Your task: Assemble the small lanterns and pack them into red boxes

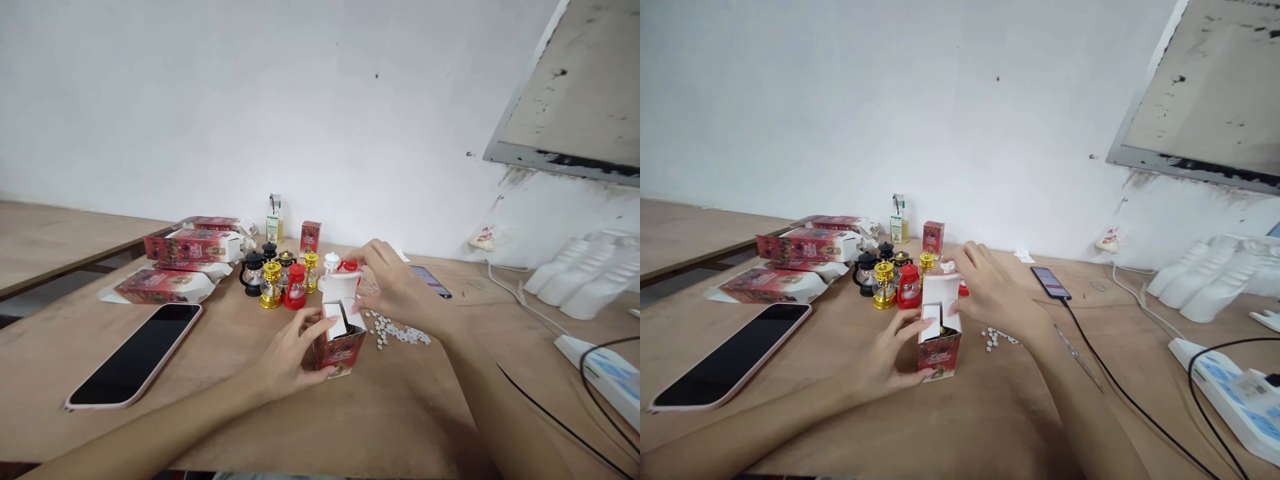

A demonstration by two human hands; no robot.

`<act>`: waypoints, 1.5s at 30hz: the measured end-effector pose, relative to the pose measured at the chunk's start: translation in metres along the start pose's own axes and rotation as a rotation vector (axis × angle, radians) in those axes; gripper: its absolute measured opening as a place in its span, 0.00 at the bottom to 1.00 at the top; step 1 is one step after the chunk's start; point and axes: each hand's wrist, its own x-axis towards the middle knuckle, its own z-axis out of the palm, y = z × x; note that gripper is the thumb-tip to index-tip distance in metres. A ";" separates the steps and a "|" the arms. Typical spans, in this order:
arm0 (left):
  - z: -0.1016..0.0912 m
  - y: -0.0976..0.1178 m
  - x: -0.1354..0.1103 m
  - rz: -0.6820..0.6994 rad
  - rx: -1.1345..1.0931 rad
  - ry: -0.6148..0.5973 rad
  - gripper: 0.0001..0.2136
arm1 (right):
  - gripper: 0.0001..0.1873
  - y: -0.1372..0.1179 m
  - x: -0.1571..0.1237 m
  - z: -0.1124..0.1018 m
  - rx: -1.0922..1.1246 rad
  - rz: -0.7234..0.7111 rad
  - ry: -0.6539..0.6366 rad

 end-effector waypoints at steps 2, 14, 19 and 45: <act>0.000 0.000 0.000 -0.005 -0.010 -0.016 0.36 | 0.34 -0.003 0.001 -0.001 -0.023 -0.032 0.006; -0.003 -0.001 0.003 -0.100 -0.069 -0.055 0.34 | 0.25 -0.013 0.001 -0.006 0.292 -0.045 -0.474; -0.003 -0.002 0.003 -0.085 -0.082 -0.075 0.32 | 0.27 0.009 0.000 -0.008 0.521 -0.172 -0.549; 0.009 -0.009 -0.002 -0.076 -0.157 0.117 0.40 | 0.27 -0.007 0.007 0.015 0.410 -0.142 -0.583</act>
